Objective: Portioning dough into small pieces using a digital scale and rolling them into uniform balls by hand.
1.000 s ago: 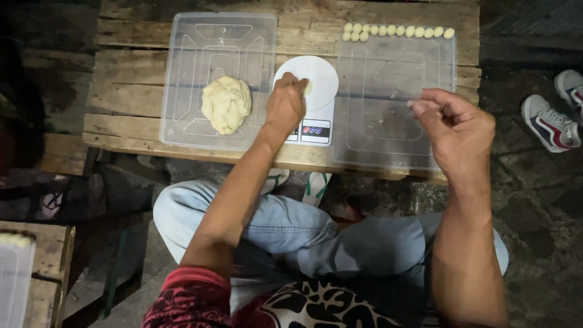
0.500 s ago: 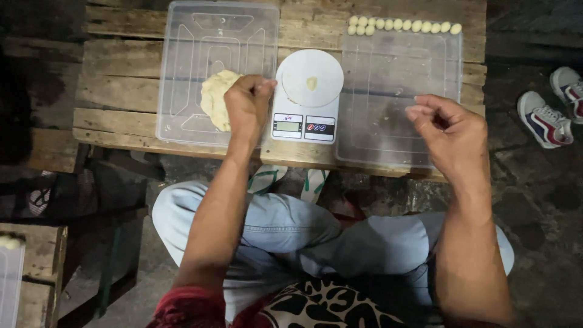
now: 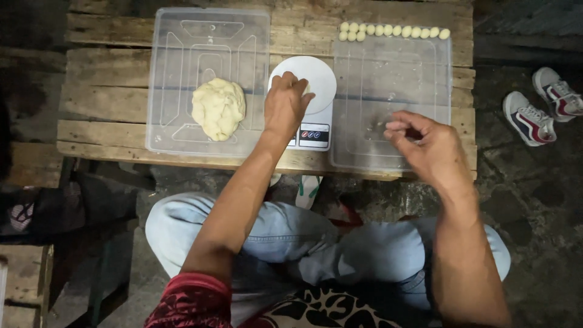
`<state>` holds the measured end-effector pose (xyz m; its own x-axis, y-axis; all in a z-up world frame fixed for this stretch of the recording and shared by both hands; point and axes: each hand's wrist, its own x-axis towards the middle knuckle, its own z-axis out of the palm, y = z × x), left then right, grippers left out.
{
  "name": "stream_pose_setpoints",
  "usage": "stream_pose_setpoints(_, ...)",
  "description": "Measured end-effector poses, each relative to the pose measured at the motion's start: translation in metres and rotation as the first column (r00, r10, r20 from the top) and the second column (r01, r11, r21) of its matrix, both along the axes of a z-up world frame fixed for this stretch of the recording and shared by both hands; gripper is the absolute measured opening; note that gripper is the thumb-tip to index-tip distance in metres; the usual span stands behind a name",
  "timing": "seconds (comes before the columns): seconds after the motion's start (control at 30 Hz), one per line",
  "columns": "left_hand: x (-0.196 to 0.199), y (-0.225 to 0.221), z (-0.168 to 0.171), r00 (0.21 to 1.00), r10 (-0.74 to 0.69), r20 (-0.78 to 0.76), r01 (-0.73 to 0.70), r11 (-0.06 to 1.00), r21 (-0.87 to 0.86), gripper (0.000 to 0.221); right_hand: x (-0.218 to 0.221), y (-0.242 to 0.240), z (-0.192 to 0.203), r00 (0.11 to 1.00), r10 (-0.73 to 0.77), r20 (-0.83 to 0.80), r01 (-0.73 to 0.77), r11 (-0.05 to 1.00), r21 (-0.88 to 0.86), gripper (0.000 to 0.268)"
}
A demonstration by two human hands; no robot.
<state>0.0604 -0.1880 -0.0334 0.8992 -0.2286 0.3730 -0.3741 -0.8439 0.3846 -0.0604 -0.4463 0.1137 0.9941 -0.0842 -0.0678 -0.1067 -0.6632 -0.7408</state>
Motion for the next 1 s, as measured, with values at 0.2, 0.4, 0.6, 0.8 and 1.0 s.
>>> stream_pose_setpoints(0.2, 0.012, 0.001, -0.004, 0.993, 0.076, -0.091, -0.087, 0.989, -0.116, 0.019, 0.0, 0.004, -0.009, 0.999, 0.02, -0.029, -0.019, 1.0, 0.013, 0.031)
stream_pose_setpoints(0.4, -0.013, -0.025, 0.042, 0.798, -0.372, -0.474, -0.347, 0.36, -0.866, 0.024, 0.004, 0.027, -0.018, 0.991, -0.051, 0.121, 0.033, 0.988, 0.15, 0.033)
stream_pose_setpoints(0.6, -0.057, -0.05, 0.086, 0.701, -0.59, -0.4, -0.285, 0.282, -0.916, 0.022, 0.007, 0.035, -0.022, 0.964, -0.099, 0.246, 0.01, 0.941, 0.339, 0.016)
stream_pose_setpoints(0.8, -0.061, -0.054, 0.082, 0.698, -0.557, -0.449, -0.328, 0.309, -0.893, 0.016, 0.011, 0.027, -0.03, 0.975, -0.22, 0.032, 0.163, 0.807, 0.568, 0.01)
stream_pose_setpoints(1.0, -0.062, -0.05, 0.089, 0.658, -0.661, -0.361, -0.284, 0.226, -0.932, 0.025, 0.013, 0.011, -0.055, 0.944, -0.122, -0.305, 0.329, 0.338, 0.882, 0.012)
